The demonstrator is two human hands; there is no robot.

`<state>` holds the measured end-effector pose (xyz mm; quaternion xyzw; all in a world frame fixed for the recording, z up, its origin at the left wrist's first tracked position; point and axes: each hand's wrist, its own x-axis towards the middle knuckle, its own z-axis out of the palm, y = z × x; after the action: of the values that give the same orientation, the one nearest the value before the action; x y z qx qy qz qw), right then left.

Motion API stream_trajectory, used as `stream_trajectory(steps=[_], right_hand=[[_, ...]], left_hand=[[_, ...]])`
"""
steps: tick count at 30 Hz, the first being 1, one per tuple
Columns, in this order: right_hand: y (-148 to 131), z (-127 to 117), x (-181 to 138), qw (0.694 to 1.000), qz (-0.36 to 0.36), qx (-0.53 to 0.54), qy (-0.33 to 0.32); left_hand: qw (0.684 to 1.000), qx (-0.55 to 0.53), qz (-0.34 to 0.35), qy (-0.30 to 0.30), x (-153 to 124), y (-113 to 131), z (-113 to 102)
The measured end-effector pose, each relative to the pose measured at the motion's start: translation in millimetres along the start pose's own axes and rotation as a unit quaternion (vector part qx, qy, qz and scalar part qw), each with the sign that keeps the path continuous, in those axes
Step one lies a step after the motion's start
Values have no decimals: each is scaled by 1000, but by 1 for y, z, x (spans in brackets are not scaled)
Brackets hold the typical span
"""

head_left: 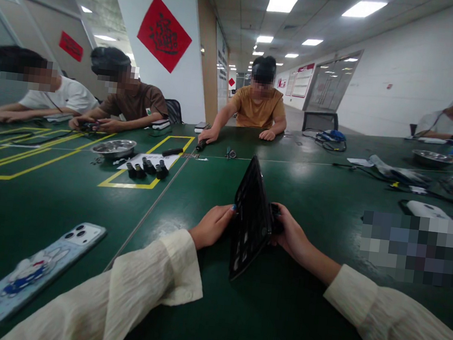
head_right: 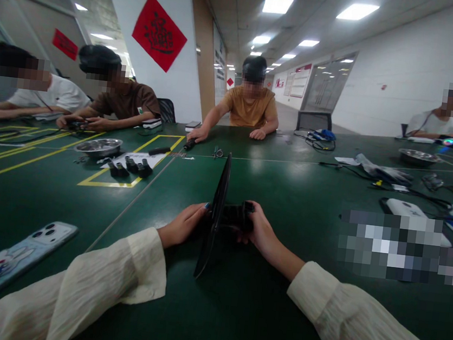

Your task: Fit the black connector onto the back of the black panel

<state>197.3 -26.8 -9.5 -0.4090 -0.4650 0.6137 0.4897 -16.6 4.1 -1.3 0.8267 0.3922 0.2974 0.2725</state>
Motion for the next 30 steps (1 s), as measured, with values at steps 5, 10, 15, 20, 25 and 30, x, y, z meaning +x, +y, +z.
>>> stream_trajectory(steps=[5,10,15,20,25,30], right_hand=[[-5,3,-2,1000,19,8,-1],[-4,3,-1,1000,30,11,1],[-5,4,-1,999,34,15,-6],[-8,7,-3,999,35,8,6],[-4,4,0,999,32,-8,-11],[0,1,3,999,30,-12,-21]], left_hand=[[1000,9,24,-13,-1,7,-2],[995,80,63,-17,-1,11,-5],[977,183,111,-20,-3,12,-6],[977,185,106,-11,-2,14,-6],[988,142,56,12,0,11,-4],[990,138,34,7,1,10,-2]])
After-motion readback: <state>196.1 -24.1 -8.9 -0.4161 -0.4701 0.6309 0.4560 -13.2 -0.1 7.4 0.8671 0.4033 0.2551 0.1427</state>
